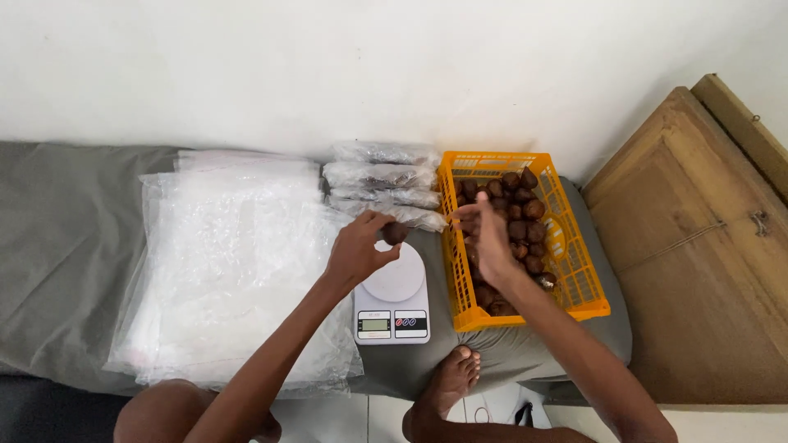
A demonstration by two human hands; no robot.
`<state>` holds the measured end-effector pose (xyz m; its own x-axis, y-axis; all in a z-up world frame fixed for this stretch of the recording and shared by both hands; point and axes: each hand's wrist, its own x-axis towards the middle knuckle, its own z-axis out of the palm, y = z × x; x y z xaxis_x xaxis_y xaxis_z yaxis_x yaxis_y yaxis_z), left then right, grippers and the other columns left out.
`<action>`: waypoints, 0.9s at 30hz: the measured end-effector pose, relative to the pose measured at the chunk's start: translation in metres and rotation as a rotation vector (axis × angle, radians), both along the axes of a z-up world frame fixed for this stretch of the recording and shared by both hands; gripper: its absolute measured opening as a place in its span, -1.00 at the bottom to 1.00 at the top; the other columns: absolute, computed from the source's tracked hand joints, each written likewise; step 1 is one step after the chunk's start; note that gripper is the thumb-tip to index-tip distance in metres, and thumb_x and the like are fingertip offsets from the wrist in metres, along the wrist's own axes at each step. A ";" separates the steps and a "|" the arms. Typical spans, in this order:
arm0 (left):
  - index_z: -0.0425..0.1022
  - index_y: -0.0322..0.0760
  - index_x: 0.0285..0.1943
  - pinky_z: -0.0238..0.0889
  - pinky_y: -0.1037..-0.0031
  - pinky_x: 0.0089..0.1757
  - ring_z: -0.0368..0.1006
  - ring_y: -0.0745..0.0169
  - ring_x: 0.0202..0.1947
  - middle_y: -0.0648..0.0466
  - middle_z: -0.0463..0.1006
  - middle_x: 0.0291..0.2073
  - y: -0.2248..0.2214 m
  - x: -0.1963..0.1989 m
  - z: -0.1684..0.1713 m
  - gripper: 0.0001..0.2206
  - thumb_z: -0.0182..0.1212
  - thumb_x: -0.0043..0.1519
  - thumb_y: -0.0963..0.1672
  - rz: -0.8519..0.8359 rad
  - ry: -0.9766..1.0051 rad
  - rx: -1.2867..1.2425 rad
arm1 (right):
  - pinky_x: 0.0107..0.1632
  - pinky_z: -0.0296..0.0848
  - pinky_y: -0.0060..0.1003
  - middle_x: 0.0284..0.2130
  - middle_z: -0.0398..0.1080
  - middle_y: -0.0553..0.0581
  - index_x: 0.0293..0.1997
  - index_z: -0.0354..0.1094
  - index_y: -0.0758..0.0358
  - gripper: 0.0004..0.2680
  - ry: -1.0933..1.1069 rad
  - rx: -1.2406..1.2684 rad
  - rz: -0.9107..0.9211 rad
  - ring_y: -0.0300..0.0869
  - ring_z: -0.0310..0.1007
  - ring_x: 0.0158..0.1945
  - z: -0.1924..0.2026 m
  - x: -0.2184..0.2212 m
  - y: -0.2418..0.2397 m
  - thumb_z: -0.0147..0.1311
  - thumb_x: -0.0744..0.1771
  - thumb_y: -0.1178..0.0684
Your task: Weighing small brown fruits on a digital scale and placing them into plastic bags for packaging.
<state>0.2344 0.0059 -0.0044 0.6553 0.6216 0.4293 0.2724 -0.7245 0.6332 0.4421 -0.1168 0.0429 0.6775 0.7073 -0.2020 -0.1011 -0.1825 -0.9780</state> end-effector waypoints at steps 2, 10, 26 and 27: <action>0.57 -0.25 0.09 0.59 0.11 -0.25 0.62 -0.11 -0.23 -0.10 0.56 -0.14 -0.002 0.002 -0.010 -0.61 0.42 0.12 -0.05 -0.003 0.108 -0.001 | -0.20 0.27 -0.31 -0.17 0.51 0.10 -0.14 0.39 0.12 -0.63 -0.016 0.005 -0.053 -0.15 0.46 -0.16 -0.003 0.022 -0.001 -0.29 0.47 -0.32; 0.59 -0.17 0.12 0.53 0.19 -0.21 0.60 0.02 -0.15 0.02 0.61 -0.15 0.005 0.018 -0.069 -0.61 0.40 0.12 -0.02 0.030 0.422 0.021 | -0.11 0.39 -0.25 -0.08 0.48 0.08 -0.01 0.34 0.12 -0.70 -0.438 -0.022 -0.227 -0.20 0.48 -0.09 -0.024 0.149 -0.026 -0.22 0.50 -0.27; 0.52 -0.07 0.15 0.50 0.16 -0.22 0.60 0.04 -0.18 0.05 0.61 -0.21 0.020 0.026 -0.105 -0.64 0.27 0.21 0.03 -0.035 0.713 0.090 | 0.24 0.11 -0.04 0.11 0.35 -0.03 0.29 0.19 -0.15 -0.64 -1.789 -0.965 0.315 -0.11 0.27 0.20 -0.115 0.258 -0.049 0.15 0.34 0.04; 0.53 -0.08 0.15 0.49 0.18 -0.22 0.60 0.05 -0.17 0.04 0.62 -0.20 0.021 0.026 -0.107 -0.63 0.26 0.22 0.05 -0.043 0.738 0.094 | 0.25 0.11 -0.04 0.14 0.33 0.02 0.37 0.16 -0.18 -0.62 -1.839 -0.959 0.341 -0.11 0.26 0.21 -0.110 0.251 -0.047 0.11 0.38 0.04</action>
<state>0.2605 0.0270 -0.1112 0.8168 0.5712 -0.0814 0.5729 -0.7862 0.2316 0.6929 -0.1634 -0.0672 0.3702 0.9235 0.1002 0.7823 -0.3681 0.5026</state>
